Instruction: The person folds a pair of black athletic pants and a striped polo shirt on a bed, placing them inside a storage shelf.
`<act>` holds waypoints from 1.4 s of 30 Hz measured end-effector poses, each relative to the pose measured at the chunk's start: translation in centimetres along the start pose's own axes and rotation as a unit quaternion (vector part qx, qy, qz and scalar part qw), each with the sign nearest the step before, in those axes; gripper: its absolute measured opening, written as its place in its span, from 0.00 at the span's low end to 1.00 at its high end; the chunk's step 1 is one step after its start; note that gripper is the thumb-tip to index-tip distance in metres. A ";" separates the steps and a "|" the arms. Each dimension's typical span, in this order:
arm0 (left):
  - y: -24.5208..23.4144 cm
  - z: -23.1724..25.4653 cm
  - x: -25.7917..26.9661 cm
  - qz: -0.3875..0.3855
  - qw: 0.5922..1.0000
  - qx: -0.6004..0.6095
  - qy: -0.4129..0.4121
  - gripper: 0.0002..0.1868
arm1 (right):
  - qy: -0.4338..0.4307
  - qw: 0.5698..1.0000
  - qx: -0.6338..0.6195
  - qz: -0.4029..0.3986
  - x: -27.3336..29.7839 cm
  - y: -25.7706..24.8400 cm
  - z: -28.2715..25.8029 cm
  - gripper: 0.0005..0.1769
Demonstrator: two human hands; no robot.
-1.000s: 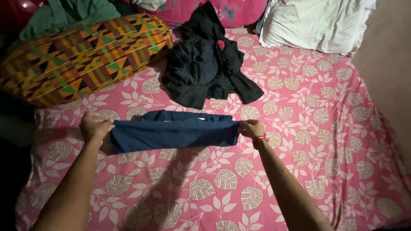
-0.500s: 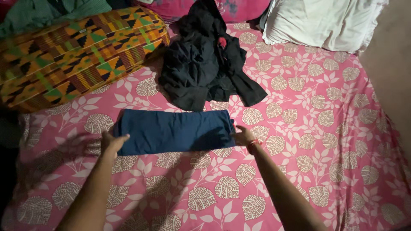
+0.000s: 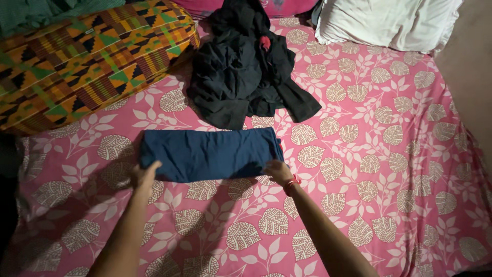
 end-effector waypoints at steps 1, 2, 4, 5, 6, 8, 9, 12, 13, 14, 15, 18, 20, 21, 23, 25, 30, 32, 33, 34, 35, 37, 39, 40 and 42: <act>0.9 1.9 0.5 0.001 0.999 -0.027 0.047 0.31 | 0.051 0.992 -0.118 0.017 0.1 -0.2 0.2 0.29; 2.0 3.7 1.2 -0.001 0.994 -0.050 0.098 0.30 | 0.095 0.965 -0.238 0.046 0.2 -0.4 -0.1 0.29; 5.2 7.2 3.1 -0.024 0.971 -0.098 0.216 0.28 | 0.110 0.908 -0.398 0.075 0.5 -0.8 -2.6 0.28; 7.3 8.3 3.8 -0.042 0.969 -0.064 0.235 0.28 | 0.096 0.880 -0.459 0.074 0.7 -1.2 -4.5 0.27; 9.2 9.3 4.5 -0.061 0.965 -0.031 0.253 0.27 | 0.079 0.855 -0.508 0.064 0.9 -1.6 -6.8 0.27; 12.7 11.1 6.0 -0.074 0.953 -0.020 0.294 0.26 | 0.056 0.822 -0.565 0.038 1.4 -2.8 -11.3 0.30; 14.1 12.1 6.9 -0.084 0.939 -0.010 0.335 0.25 | 0.059 0.822 -0.566 0.023 1.5 -3.2 -13.3 0.32; 16.9 13.0 9.6 -0.031 0.913 -0.195 0.358 0.26 | 0.064 0.804 -0.591 0.020 0.7 -3.3 -16.7 0.33; 18.1 13.0 10.4 -0.030 0.912 -0.196 0.359 0.26 | 0.062 0.803 -0.592 0.020 0.2 -2.8 -16.9 0.33; 19.5 12.8 11.4 -0.035 0.898 -0.217 0.381 0.29 | 0.039 0.796 -0.603 0.030 -0.6 -2.1 -16.8 0.32; 20.6 12.4 12.1 -0.043 0.883 -0.236 0.403 0.32 | 0.017 0.789 -0.613 0.042 -1.0 -1.4 -16.0 0.31; 22.8 9.6 11.8 -0.163 0.891 -0.244 0.346 0.41 | 0.083 0.867 -0.471 0.137 -1.4 0.5 -11.1 0.27; 21.4 8.3 10.8 -0.114 0.901 -0.235 0.347 0.37 | 0.134 0.865 -0.462 0.144 -0.6 1.5 -7.1 0.26; 20.0 7.9 9.9 -0.059 0.907 -0.228 0.349 0.33 | 0.179 0.860 -0.455 0.148 -0.1 1.8 -4.9 0.25; 16.7 5.2 7.6 0.006 0.932 -0.285 0.225 0.33 | 0.231 0.885 -0.382 0.133 1.2 1.8 -0.6 0.23; 14.5 3.3 5.3 0.002 0.951 -0.246 0.188 0.36 | 0.112 0.916 -0.342 0.175 1.6 0.4 1.6 0.22; 12.9 -2.6 1.7 -0.034 0.982 -0.178 0.045 0.46 | 0.229 0.891 -0.300 0.254 3.2 -0.7 6.0 0.35; 14.2 -4.1 1.2 -0.101 0.989 -0.102 0.029 0.53 | 0.232 0.875 -0.337 0.258 2.8 -1.4 5.5 0.46; 14.4 -4.6 1.1 -0.101 0.989 -0.103 0.026 0.53 | 0.249 0.838 -0.433 0.221 2.6 -0.8 5.2 0.43; 14.8 -4.5 1.1 -0.108 0.987 -0.112 0.045 0.52 | 0.263 0.790 -0.522 0.182 2.2 -0.2 4.6 0.39; 15.1 -4.3 1.4 -0.116 0.984 -0.121 0.064 0.51 | 0.267 0.790 -0.522 0.181 2.1 -0.6 4.1 0.39; 15.5 -4.3 2.6 -0.171 0.978 -0.119 -0.017 0.47 | 0.254 0.832 -0.476 0.127 1.3 -1.5 2.6 0.31; 15.6 -3.6 4.6 -0.223 0.964 -0.115 -0.093 0.43 | 0.182 0.863 -0.398 0.253 0.7 -3.9 -0.3 0.29; 15.5 -3.4 5.8 -0.239 0.956 -0.102 -0.135 0.42 | 0.102 0.869 -0.311 0.372 0.9 -5.8 -2.9 0.27; 14.9 -3.2 7.3 -0.253 0.947 -0.088 -0.176 0.42 | 0.042 0.868 -0.349 0.350 0.3 -5.9 -7.9 0.27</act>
Point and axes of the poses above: each hand's wrist, its own x-axis away from the middle knuckle, its own y-axis out of the palm, z = x × y, the point moved 6 cm from there along -x, towards the middle knuckle, and after that the axes turned 6 degrees about -z, right-handed, at the moved point
